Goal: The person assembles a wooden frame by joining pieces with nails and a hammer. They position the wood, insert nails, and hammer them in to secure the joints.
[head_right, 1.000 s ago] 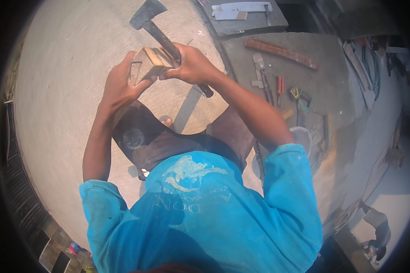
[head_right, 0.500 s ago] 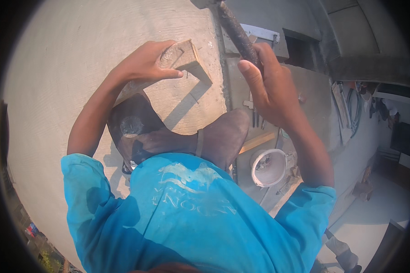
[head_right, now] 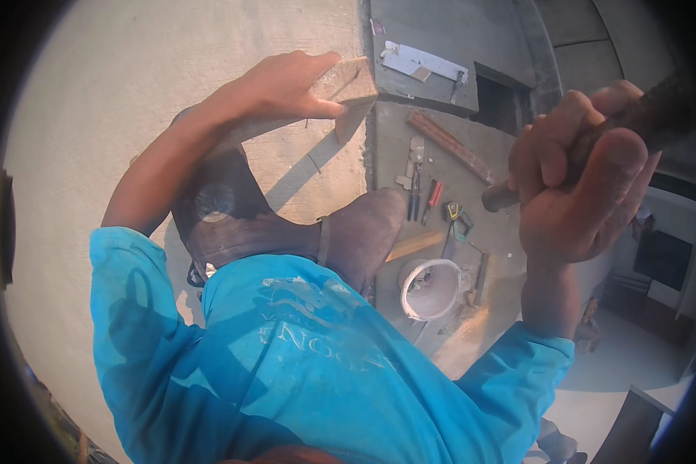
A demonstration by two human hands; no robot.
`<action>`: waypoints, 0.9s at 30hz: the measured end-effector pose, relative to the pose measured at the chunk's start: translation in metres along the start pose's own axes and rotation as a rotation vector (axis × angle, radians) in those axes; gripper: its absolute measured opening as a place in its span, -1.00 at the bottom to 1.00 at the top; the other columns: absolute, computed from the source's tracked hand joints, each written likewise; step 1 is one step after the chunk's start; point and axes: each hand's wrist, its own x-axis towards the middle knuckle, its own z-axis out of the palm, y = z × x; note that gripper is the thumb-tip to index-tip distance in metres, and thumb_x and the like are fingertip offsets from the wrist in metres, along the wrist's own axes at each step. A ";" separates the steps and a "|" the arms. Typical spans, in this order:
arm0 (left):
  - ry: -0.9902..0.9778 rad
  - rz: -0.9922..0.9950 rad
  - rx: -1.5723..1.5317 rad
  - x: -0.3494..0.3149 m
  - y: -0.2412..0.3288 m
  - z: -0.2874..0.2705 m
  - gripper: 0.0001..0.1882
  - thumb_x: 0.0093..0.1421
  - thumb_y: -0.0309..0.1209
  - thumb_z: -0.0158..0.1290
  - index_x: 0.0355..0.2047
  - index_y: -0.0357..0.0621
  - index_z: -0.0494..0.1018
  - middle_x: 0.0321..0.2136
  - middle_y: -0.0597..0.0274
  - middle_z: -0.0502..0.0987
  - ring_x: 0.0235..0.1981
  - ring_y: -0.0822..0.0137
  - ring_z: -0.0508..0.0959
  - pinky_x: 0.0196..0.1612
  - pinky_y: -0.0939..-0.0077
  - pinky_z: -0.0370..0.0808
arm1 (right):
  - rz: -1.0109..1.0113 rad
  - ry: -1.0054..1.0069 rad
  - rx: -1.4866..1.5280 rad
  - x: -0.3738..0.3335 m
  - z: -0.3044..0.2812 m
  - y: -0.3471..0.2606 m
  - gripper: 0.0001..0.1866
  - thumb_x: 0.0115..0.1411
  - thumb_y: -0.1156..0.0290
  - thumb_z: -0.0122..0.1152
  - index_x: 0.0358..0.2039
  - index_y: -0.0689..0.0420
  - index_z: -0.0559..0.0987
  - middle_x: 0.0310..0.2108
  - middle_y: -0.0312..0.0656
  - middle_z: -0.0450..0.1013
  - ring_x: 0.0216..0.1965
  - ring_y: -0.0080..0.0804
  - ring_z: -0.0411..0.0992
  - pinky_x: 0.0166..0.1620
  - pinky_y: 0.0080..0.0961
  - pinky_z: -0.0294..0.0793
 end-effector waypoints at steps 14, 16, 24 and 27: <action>-0.005 0.011 0.002 0.004 0.011 -0.001 -0.33 0.08 -0.01 0.23 0.04 -0.28 0.47 -0.37 -0.16 0.63 -0.26 -0.11 0.65 -0.16 0.06 0.56 | 0.032 -0.082 0.072 0.008 -0.032 -0.030 -0.57 0.46 -0.13 -0.05 -0.24 0.00 0.43 -0.59 -0.42 0.22 -0.67 -0.56 0.18 -0.55 -0.52 0.31; -0.005 0.015 -0.007 0.008 0.010 0.001 -0.33 0.08 0.00 0.23 0.04 -0.28 0.47 -0.38 -0.16 0.63 -0.26 -0.11 0.65 -0.17 0.06 0.56 | -0.108 -0.108 0.227 0.000 -0.035 -0.020 -0.55 0.46 -0.15 -0.07 -0.24 0.01 0.42 -0.60 -0.39 0.23 -0.67 -0.53 0.20 -0.56 -0.47 0.30; 0.000 0.010 0.059 0.012 0.028 -0.001 -0.34 0.07 -0.02 0.22 0.01 -0.29 0.47 -0.38 -0.18 0.62 -0.26 -0.08 0.65 -0.16 0.07 0.56 | 0.314 -0.098 -0.390 -0.009 -0.026 0.014 -0.59 0.51 -0.07 -0.12 -0.21 0.04 0.38 -0.63 -0.45 0.15 -0.67 -0.67 0.11 -0.58 -0.57 0.22; -0.029 0.030 0.035 0.019 0.031 -0.001 -0.34 0.06 -0.02 0.22 0.01 -0.31 0.49 -0.33 -0.18 0.64 -0.22 -0.06 0.66 -0.13 0.09 0.57 | -0.004 0.114 -0.008 -0.004 -0.039 -0.029 -0.55 0.49 -0.14 -0.14 -0.22 0.01 0.40 -0.63 -0.45 0.15 -0.69 -0.61 0.12 -0.57 -0.57 0.27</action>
